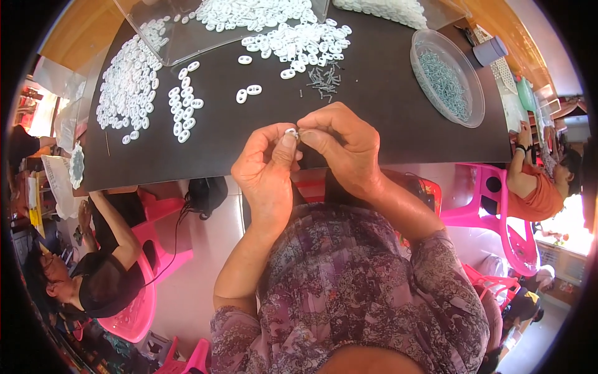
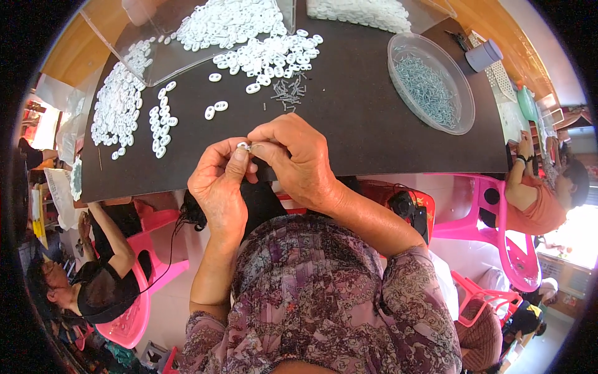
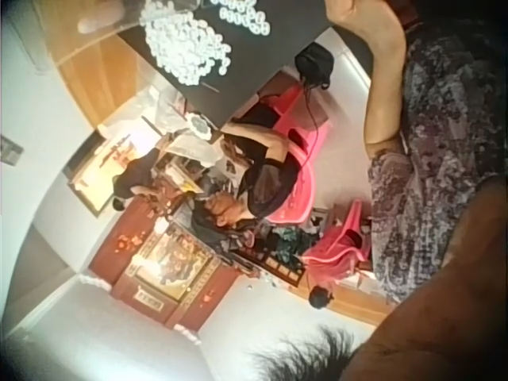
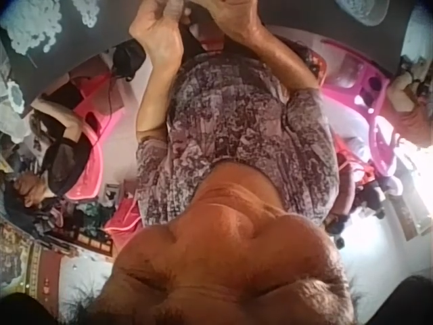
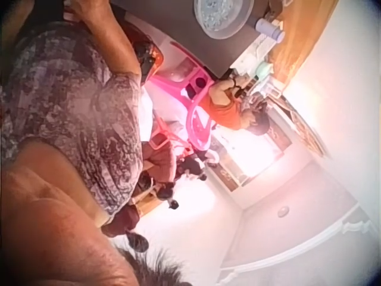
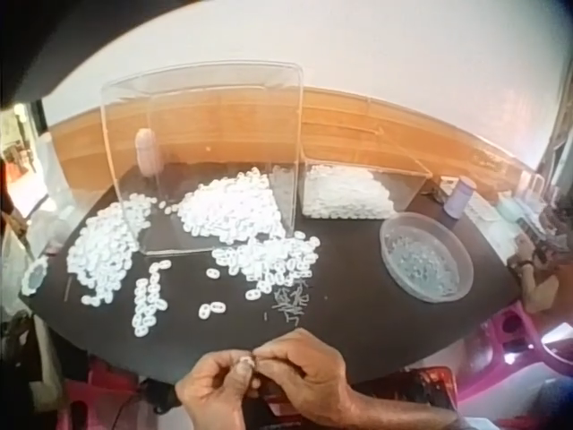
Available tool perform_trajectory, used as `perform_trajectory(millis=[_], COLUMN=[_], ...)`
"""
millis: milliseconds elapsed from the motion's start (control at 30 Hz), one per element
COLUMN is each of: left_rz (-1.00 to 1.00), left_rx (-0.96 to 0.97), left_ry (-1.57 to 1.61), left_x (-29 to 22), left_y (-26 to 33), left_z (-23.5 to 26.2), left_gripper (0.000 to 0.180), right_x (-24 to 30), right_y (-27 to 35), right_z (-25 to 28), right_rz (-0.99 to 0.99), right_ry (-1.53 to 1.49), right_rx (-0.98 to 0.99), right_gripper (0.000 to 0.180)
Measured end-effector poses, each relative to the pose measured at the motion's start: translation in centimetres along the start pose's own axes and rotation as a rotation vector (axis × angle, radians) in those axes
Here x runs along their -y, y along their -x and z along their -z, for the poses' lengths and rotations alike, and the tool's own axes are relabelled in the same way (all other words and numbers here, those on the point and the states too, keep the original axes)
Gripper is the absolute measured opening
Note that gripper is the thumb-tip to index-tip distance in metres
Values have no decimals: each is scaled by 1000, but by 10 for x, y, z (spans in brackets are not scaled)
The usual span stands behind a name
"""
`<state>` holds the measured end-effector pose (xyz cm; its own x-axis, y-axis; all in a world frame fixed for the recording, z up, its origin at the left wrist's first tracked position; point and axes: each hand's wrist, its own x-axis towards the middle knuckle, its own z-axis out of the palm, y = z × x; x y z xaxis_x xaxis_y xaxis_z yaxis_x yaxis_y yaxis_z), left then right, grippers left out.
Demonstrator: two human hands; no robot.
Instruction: The recorder is assembling small hardware components by manually inserting metal pins into white plastic parts at a workbench.
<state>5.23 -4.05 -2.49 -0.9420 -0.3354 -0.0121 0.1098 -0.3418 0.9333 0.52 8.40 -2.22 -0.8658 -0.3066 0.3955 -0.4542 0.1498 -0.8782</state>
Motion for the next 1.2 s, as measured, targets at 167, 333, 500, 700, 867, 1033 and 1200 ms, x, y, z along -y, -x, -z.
perform_trajectory(millis=[167,333,500,700,867,1033,1200], left_rz=[-36,-133,-167,-60,-49,-12,4], left_rx=[-4,-45,-19,-62,-59,-58,-58], left_ry=[-41,-95,-134,-38,47,33,55], left_x=[2,4,7,-1,3,10,13], left_y=[-1,0,-1,-10,-12,-12,-15], left_z=[0,-4,2,5,8,13,15], left_gripper=[8,9,10,10,12,11,10], right_x=[2,1,-4,-13,-43,-45,-45], right_y=[-5,-6,-10,-39,-85,-106,-106], right_z=[-3,-5,-11,9,15,6,1], right_rz=[71,135,236,510,503,661,687], right_ry=[62,173,204,453,736,951,984], right_rx=[-57,-10,-33,4,43,203,351], right_gripper=[9,4,9,4,14,16,16])
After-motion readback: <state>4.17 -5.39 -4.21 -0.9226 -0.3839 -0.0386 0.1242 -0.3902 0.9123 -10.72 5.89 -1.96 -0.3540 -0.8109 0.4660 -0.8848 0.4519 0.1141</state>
